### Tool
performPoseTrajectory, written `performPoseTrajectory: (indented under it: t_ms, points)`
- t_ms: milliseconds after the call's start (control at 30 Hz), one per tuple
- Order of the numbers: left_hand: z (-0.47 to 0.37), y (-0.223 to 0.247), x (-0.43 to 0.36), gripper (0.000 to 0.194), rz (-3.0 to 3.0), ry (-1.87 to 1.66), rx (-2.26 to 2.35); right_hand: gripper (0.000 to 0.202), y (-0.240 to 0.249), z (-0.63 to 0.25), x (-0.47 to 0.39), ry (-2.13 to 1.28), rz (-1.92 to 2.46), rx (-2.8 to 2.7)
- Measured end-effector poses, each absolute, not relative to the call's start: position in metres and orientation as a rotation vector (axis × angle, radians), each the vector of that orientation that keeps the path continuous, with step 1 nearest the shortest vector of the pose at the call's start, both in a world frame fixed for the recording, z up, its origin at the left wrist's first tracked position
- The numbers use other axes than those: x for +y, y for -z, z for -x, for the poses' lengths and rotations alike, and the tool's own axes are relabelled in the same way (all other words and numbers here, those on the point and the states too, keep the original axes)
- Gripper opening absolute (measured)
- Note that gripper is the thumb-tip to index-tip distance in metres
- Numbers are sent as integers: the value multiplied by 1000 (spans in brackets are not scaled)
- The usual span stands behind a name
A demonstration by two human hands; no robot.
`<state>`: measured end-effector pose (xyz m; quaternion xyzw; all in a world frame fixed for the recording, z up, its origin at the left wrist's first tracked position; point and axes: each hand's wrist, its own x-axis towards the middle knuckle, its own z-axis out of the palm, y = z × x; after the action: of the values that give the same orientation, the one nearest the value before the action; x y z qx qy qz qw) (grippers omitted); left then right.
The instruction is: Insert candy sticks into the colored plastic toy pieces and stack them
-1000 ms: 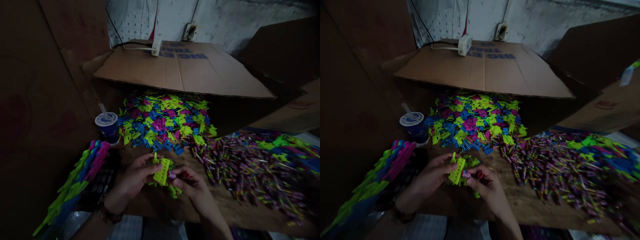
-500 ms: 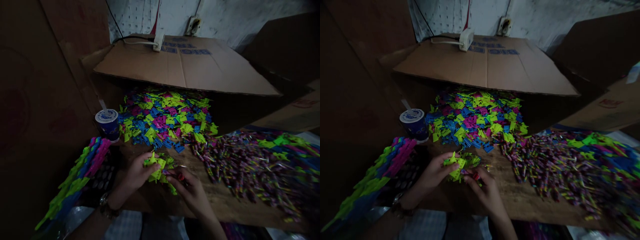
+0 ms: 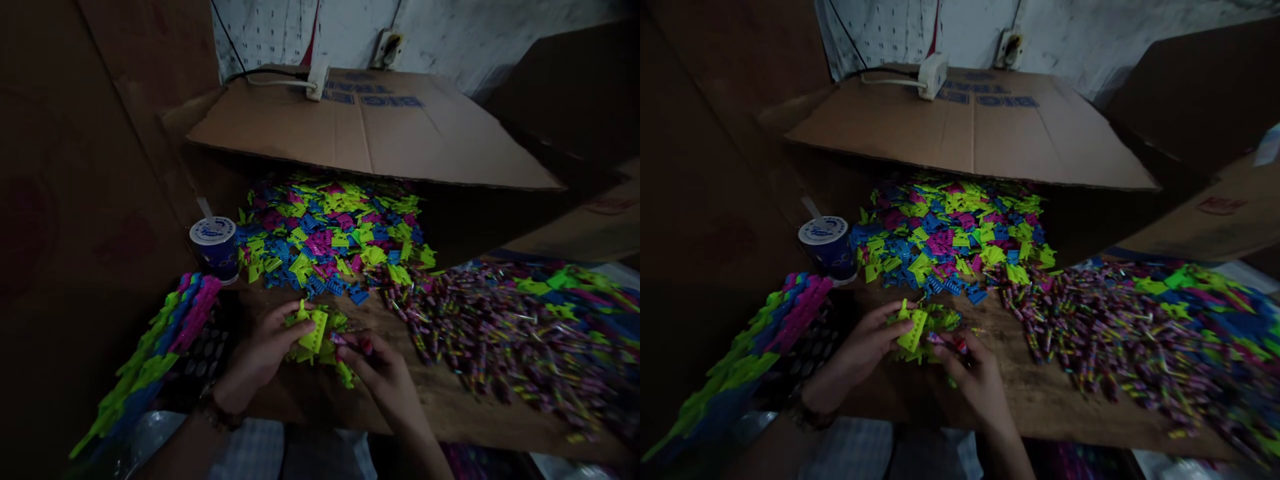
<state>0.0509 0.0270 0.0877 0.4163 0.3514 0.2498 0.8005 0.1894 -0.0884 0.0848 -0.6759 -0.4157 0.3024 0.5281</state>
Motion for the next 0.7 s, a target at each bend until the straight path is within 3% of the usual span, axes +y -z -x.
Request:
performPoseTrajectory:
  t_ms: [367,700]
  points:
    - [-49,-95,23,37,-660,-328,574,16,-86,-181,-97,-794,1442,-952]
    - [-43,-104,20,37,-1071,-516,767,9,-92,-172,-106,-462,1603,-1229]
